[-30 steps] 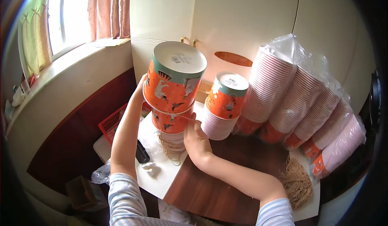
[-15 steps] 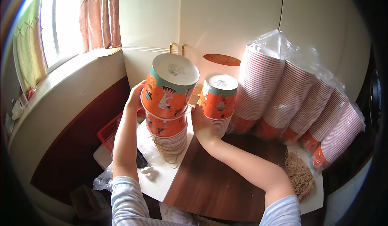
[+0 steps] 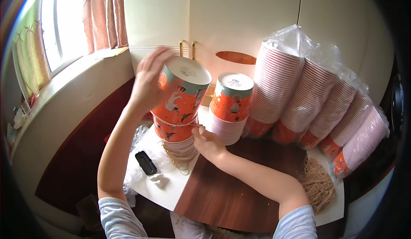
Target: Attaching string handles to decorative paper buckets by threading and tying them.
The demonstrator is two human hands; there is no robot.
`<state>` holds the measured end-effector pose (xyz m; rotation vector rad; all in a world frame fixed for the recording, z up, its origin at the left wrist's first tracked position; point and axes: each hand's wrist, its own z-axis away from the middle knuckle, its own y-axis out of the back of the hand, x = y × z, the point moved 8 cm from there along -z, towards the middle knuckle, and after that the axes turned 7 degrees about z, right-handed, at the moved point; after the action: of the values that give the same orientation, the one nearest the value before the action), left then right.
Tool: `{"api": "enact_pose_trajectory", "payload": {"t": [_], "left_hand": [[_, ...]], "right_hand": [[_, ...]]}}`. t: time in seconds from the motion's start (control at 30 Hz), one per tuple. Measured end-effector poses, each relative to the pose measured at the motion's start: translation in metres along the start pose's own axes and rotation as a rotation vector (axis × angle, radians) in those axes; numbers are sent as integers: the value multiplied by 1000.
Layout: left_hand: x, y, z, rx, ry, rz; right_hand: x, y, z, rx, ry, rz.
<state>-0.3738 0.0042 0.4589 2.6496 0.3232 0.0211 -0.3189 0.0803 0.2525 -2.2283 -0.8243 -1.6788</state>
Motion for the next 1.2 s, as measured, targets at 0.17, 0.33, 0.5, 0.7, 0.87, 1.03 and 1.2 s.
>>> {"api": "enact_pose_trajectory", "payload": {"t": [0.17, 0.33, 0.5, 0.7, 0.87, 1.03, 1.2], "left_hand": [[18, -36, 13, -359, -51, 11], [-26, -22, 30, -313, 171, 345], [-75, -25, 60, -255, 379, 607], [-75, -25, 68, -256, 372, 593], [-63, -18, 62, -284, 340, 585], [-57, -23, 62, -437, 323, 600], [-61, -25, 64, -434, 269, 664]], "right_hand": [[-12, -7, 12, -93, 22, 66], [-23, 1, 18, -174, 129, 172], [-9, 12, 12, -101, 3, -266], [4, -19, 27, -158, -297, -938], [18, -11, 18, 46, -456, -1126], [1, -13, 0, 124, -694, -1336], [-13, -7, -8, 187, -809, -1273]]}}
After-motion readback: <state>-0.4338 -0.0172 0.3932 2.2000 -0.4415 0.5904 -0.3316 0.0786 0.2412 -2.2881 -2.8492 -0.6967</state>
